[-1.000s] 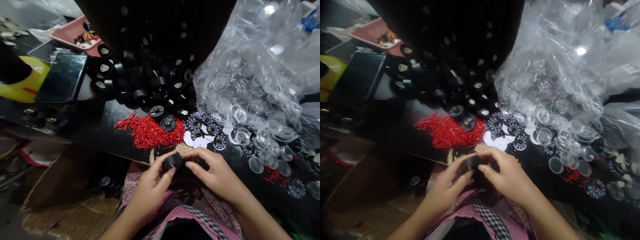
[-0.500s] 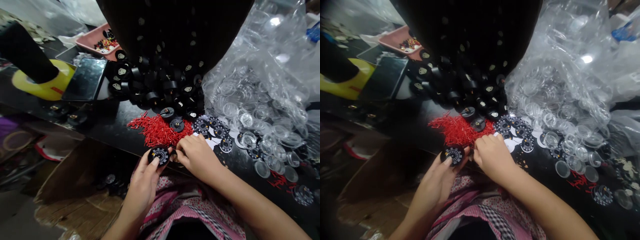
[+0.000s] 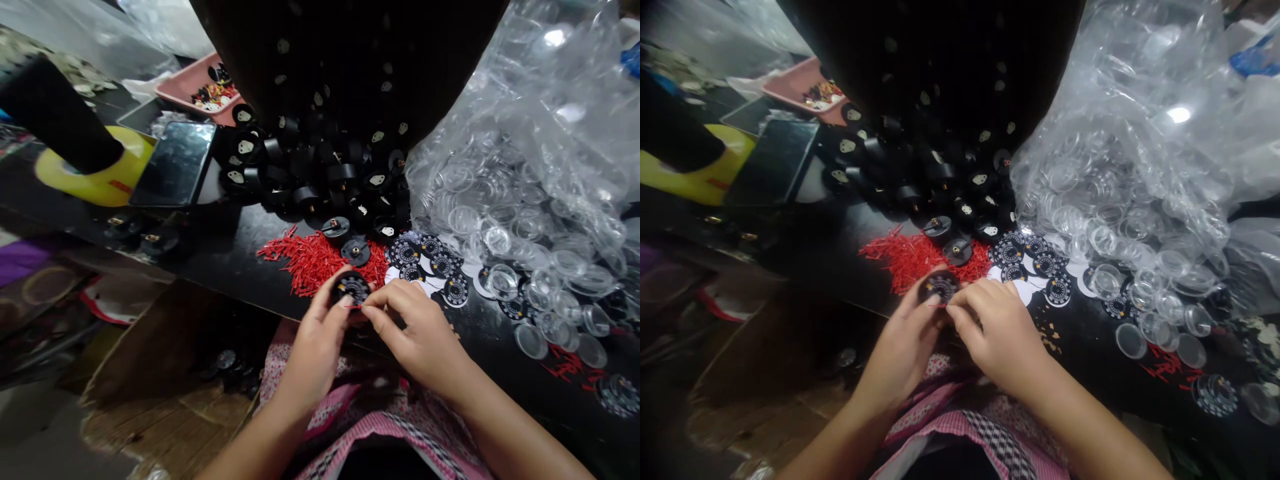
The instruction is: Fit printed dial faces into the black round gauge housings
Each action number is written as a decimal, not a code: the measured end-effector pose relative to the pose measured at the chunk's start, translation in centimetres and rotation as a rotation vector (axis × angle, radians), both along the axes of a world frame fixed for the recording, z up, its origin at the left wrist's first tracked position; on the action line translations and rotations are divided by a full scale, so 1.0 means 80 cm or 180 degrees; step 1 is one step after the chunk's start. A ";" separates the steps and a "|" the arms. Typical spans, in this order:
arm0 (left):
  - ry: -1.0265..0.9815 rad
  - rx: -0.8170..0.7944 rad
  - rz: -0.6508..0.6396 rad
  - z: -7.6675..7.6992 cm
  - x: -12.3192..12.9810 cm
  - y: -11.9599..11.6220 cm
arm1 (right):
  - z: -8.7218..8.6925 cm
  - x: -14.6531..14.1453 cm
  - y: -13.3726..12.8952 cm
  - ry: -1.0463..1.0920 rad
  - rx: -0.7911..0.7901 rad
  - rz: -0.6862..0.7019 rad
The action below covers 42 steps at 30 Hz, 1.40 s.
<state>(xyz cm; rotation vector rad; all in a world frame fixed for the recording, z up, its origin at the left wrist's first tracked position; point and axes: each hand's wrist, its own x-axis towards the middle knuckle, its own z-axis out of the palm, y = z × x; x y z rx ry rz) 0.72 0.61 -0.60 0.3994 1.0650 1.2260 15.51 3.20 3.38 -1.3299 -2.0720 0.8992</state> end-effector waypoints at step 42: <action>0.1090 0.0297 -0.0536 0.017 0.003 -0.012 | 0.010 0.009 -0.012 0.0083 0.0019 -0.0198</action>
